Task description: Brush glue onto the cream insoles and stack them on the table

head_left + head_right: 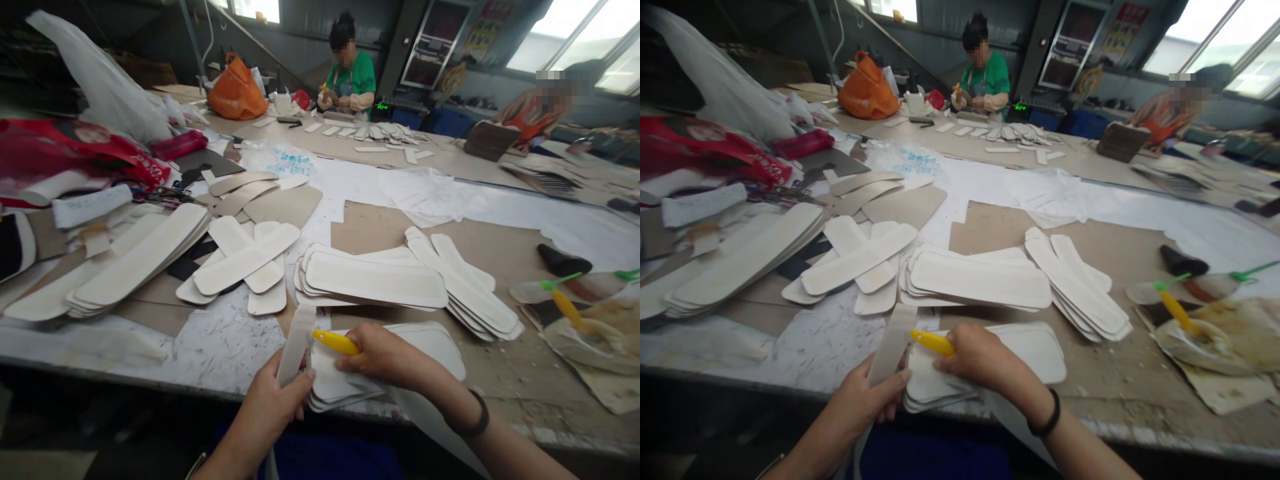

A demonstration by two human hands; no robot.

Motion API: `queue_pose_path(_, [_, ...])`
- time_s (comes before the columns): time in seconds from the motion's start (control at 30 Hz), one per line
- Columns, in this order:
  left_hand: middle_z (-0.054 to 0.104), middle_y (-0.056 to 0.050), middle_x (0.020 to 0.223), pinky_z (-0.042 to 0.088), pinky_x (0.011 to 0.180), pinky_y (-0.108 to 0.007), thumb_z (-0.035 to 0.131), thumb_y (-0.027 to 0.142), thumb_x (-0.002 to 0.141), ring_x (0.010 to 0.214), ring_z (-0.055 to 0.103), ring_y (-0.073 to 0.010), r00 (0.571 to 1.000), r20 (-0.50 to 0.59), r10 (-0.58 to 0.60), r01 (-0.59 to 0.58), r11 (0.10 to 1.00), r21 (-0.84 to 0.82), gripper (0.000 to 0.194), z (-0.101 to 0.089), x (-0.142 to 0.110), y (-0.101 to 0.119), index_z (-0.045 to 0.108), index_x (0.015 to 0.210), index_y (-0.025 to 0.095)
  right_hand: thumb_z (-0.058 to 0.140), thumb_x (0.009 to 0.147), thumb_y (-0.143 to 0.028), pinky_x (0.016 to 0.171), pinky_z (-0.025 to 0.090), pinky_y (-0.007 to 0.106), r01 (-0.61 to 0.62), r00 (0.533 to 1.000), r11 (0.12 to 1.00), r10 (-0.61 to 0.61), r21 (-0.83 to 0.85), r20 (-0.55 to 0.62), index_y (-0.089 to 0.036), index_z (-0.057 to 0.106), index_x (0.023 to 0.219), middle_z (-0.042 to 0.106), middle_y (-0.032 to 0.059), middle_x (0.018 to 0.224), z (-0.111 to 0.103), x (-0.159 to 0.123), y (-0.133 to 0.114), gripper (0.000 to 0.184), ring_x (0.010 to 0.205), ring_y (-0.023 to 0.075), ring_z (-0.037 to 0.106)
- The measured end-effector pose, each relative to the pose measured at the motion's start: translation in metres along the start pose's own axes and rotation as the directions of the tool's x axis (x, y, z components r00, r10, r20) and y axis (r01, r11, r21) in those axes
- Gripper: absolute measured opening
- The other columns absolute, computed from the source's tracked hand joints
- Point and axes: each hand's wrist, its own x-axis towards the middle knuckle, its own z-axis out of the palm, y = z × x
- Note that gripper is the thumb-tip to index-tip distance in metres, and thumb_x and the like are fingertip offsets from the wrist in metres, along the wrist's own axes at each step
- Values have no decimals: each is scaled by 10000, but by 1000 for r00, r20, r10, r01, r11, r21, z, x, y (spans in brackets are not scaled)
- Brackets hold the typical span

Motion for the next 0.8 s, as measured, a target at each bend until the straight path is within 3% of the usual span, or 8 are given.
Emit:
queue_pose_path(0.17, [440, 87, 380, 290, 309, -175, 575, 469, 647, 299, 392, -78, 1000, 18, 19, -21, 997, 80, 318, 2, 7, 1, 446, 721, 188, 566, 683, -380, 435, 248, 213, 7, 999, 997, -11, -72, -43, -164, 656, 711, 604, 16, 609, 3, 0, -1, 236, 510, 122, 490])
queue_pose_path(0.4, [465, 78, 362, 303, 301, -183, 526, 430, 663, 284, 412, -101, 997, 31, 64, -70, 965, 253, 310, 2, 12, 6, 465, 823, 171, 581, 710, -405, 528, 353, 242, 28, 995, 968, -49, -248, -81, -162, 687, 804, 682, 96, 731, 3, -17, -7, 281, 672, 211, 614])
queue_pose_path(0.5, [436, 82, 311, 280, 291, -184, 503, 457, 653, 267, 390, -107, 999, 10, 49, -50, 955, 294, 333, 3, 11, 7, 456, 823, 174, 574, 728, -369, 580, 380, 270, -46, 996, 959, 22, -279, -88, -174, 683, 808, 687, 104, 762, -2, -43, 15, 237, 739, 247, 623])
queue_pose_path(0.63, [434, 79, 294, 288, 294, -192, 500, 502, 648, 270, 408, -126, 998, 10, 58, -58, 955, 292, 375, 4, 14, 0, 444, 834, 182, 492, 777, -358, 625, 391, 275, -256, 954, 960, 232, -117, -189, -188, 642, 841, 668, 71, 817, -5, -86, 67, 236, 758, 224, 610])
queue_pose_path(0.8, [440, 71, 297, 292, 304, -206, 525, 536, 636, 270, 407, -134, 995, -34, 89, -75, 953, 292, 382, 4, 14, -5, 451, 785, 192, 394, 826, -377, 683, 396, 270, -281, 886, 958, 282, 57, -369, -163, 587, 887, 642, 69, 845, -1, -100, 103, 294, 808, 209, 591])
